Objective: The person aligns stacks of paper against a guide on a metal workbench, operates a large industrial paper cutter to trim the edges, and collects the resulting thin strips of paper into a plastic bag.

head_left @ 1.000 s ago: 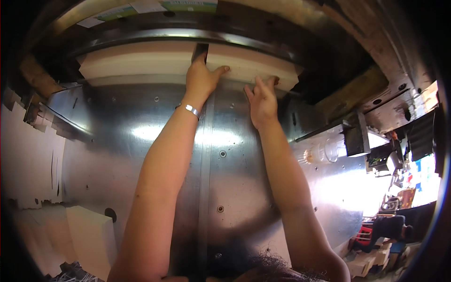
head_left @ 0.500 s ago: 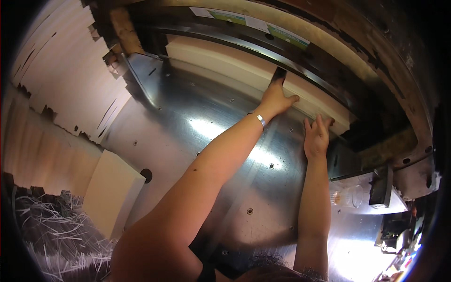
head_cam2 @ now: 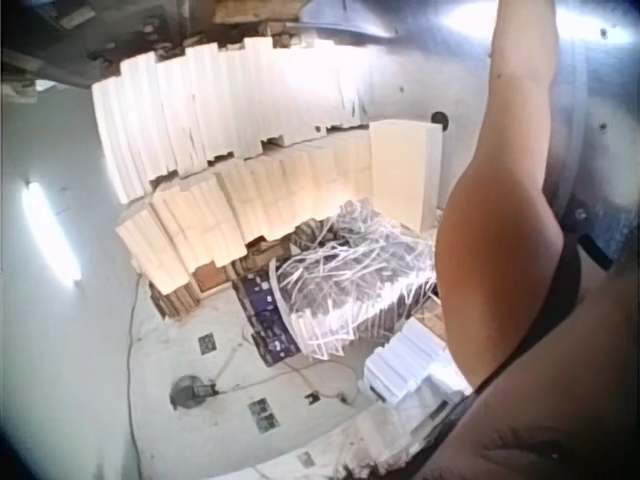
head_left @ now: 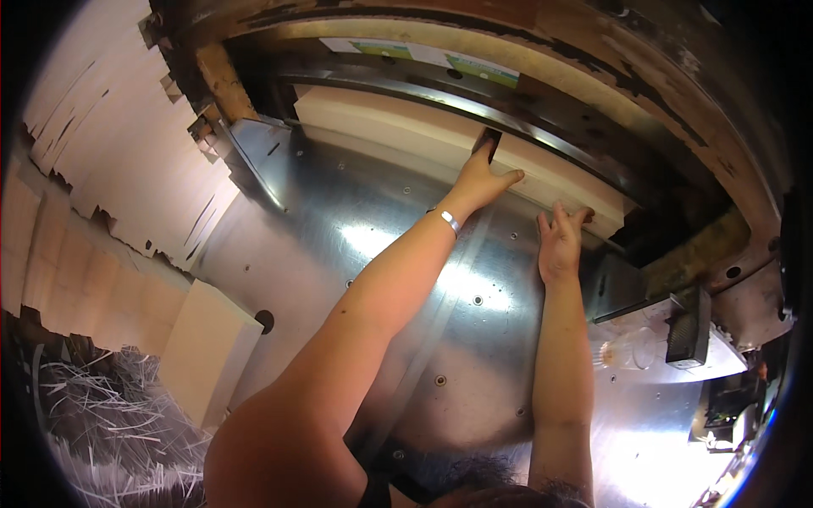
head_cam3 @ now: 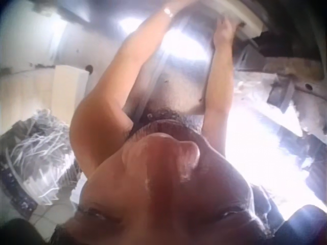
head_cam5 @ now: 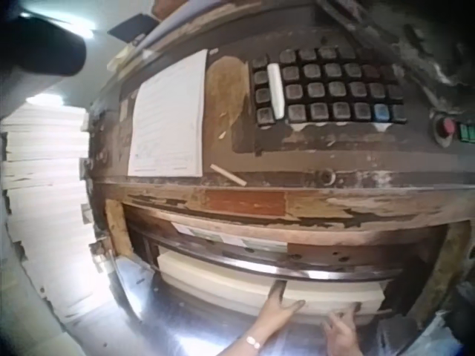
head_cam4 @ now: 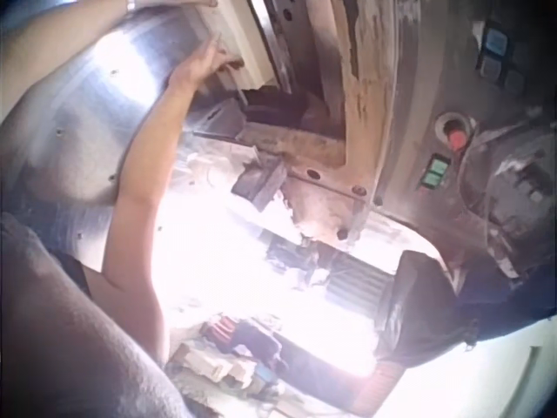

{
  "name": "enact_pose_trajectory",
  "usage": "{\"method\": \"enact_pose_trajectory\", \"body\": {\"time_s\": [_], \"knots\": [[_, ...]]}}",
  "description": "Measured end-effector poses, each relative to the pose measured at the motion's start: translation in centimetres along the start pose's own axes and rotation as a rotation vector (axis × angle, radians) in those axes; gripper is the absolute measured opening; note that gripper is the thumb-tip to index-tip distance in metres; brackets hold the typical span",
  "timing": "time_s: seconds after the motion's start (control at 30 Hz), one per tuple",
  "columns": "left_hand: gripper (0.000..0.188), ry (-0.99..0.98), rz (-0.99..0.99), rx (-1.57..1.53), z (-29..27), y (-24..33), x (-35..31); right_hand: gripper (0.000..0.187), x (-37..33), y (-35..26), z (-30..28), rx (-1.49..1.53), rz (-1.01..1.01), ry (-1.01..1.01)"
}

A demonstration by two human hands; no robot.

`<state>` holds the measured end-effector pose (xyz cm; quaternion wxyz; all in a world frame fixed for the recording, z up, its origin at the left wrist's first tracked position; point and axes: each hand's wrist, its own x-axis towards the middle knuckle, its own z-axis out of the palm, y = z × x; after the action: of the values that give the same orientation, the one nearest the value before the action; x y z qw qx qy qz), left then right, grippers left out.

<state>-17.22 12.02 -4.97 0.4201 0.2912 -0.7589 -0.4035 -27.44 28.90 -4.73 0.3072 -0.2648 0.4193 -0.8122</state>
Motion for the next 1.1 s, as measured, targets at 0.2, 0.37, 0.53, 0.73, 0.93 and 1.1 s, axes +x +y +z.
{"method": "enact_pose_trajectory", "body": {"time_s": [0.2, 0.37, 0.53, 0.73, 0.93, 1.1], "knots": [[0.093, -0.055, -0.053, -0.050, 0.5, 0.9, 0.1, 0.101, 0.6, 0.3, -1.0, -0.036, -0.027, -0.036], [0.082, -0.049, -0.020, -0.215, 0.6, -0.8, 0.7, 0.105, 2.1, 2.5, -2.4, -0.176, -0.042, 0.005], [0.083, -0.054, 0.061, -0.361, 0.8, 1.4, -0.2, 0.106, 1.4, 1.4, -1.7, -0.088, -0.045, -0.031], [0.080, -0.041, -0.033, -0.257, 0.5, 1.9, 0.2, 0.108, 1.8, 1.9, -2.2, -0.124, 0.012, -0.013], [0.049, 0.125, -0.224, -0.345, 3.8, 0.6, 2.8, 0.125, 1.2, 0.6, -1.6, -0.412, -0.071, 0.065], [0.049, 0.145, -0.166, -0.402, 2.6, -2.4, 6.0, 0.142, 1.2, 0.2, 0.2, -0.337, -0.155, 0.005]]}}
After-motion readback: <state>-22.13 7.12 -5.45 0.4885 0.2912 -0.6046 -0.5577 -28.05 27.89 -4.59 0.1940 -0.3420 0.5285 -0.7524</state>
